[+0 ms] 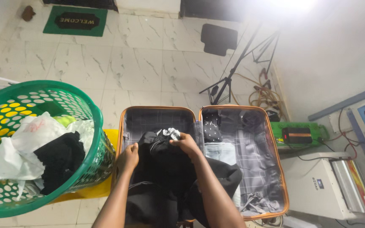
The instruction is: The person packs various items of clothing, including a white shirt and dark trousers, from a laundry basket into an open suitcase.
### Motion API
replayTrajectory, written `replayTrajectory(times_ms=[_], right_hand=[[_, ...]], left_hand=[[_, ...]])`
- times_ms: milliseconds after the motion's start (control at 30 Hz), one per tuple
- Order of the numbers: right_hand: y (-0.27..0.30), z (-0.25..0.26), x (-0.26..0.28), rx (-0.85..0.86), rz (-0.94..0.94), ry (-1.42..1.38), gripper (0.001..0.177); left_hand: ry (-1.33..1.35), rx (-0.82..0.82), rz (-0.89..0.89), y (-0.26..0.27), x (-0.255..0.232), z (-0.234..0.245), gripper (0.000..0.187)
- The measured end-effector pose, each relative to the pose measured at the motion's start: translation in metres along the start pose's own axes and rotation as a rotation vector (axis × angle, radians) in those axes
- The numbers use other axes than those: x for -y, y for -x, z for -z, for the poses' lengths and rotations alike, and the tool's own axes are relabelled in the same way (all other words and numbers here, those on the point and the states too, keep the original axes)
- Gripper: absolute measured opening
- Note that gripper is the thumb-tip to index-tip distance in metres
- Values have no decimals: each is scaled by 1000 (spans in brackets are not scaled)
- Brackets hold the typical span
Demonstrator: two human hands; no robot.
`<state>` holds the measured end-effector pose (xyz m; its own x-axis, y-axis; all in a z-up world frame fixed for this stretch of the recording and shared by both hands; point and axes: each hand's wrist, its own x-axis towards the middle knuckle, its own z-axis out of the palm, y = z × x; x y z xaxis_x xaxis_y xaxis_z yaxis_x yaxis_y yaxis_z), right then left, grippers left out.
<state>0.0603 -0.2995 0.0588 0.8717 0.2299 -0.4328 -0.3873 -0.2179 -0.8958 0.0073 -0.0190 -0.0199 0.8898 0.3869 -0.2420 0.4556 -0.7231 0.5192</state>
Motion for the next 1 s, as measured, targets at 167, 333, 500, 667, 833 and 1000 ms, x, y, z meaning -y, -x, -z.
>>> replayTrajectory(times_ms=[167,333,500,667,833,1000], right_hand=[[64,-12,45,209,172,-139,32],[109,-11,104,153,628,113,27],[116,-18,116,239,867,-421,8],[115,-43,102,375,808,-1207,18],[120,-45,110,532,854,-1511,20],[153,12,163,318,607,-979,22]], left_hand=[[176,-128,-5,-13,-21,39,53],[260,-300,-928,-28,-51,88,60],[1106,924,-417,-7,-90,83,53],[1376,876,-393,16,-116,78,52],[1331,929,-404,18,-124,99,42],[1136,725,-583,48,-138,141,20]])
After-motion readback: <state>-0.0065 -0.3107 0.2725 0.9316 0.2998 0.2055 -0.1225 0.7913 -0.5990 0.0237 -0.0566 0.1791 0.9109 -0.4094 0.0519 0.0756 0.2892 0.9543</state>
